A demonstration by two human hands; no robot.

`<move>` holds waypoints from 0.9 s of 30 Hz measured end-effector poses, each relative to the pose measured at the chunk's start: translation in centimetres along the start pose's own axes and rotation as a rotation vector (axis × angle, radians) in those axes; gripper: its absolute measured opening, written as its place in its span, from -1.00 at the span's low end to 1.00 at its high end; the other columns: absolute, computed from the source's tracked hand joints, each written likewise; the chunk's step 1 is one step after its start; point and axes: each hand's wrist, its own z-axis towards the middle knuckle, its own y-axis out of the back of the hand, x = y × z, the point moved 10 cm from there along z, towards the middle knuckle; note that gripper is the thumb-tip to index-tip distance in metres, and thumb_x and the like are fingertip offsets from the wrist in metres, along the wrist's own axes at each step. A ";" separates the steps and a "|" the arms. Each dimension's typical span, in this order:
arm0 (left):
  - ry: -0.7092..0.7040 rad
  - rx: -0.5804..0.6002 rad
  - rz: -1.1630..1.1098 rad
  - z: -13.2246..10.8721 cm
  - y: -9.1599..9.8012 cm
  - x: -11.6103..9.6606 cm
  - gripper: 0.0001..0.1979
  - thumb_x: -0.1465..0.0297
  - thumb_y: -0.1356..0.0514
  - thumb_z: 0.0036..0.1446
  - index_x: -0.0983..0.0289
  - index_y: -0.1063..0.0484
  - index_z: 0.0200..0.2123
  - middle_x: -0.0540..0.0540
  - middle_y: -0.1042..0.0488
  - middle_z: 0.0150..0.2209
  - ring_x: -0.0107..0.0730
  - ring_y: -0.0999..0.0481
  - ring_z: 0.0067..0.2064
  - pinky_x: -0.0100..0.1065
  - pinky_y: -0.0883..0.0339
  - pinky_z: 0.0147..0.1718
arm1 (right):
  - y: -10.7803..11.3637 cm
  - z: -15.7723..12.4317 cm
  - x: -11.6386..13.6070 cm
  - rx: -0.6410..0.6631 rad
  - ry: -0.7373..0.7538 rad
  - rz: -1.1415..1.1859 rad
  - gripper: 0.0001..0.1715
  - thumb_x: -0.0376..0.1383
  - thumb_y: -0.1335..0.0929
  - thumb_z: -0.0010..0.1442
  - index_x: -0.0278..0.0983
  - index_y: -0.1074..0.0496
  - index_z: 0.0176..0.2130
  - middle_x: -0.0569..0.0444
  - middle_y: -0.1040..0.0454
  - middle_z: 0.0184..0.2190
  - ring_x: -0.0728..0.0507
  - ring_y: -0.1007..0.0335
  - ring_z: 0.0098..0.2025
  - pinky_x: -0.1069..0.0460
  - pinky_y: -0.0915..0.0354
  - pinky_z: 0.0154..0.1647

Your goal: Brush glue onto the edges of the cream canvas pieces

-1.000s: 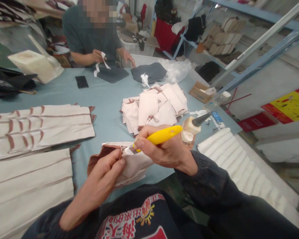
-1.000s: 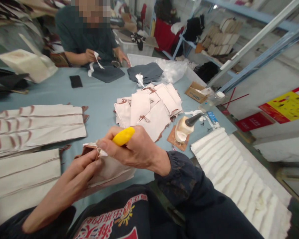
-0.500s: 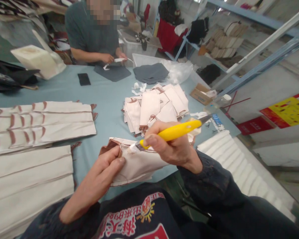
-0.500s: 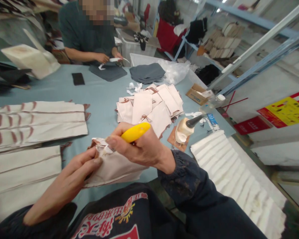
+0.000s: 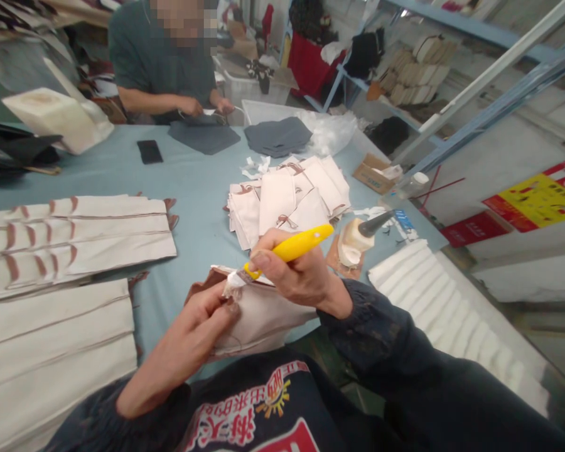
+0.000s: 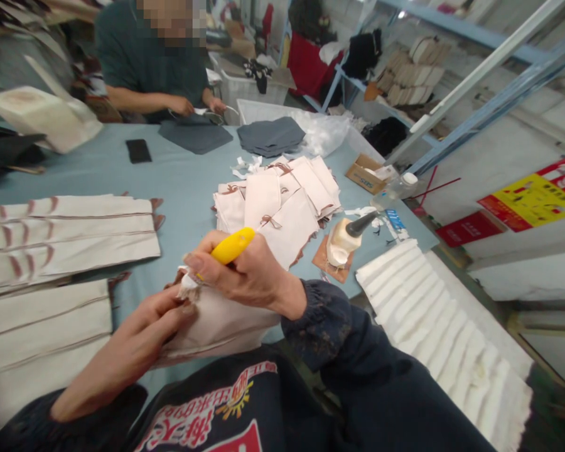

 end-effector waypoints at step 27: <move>-0.861 -0.336 0.886 -3.7 -1.1 -4.6 -0.67 0.59 -0.06 0.27 0.16 -0.18 -0.53 -0.08 -0.29 -0.58 -0.46 -0.28 -0.56 -0.35 -0.14 -0.50 | 3.3 -5.6 3.0 -0.356 0.075 -0.266 -0.67 -0.14 -0.31 0.46 -0.17 -0.46 -0.34 0.17 -0.48 -0.56 -0.02 -0.40 -0.57 0.06 -0.36 -0.52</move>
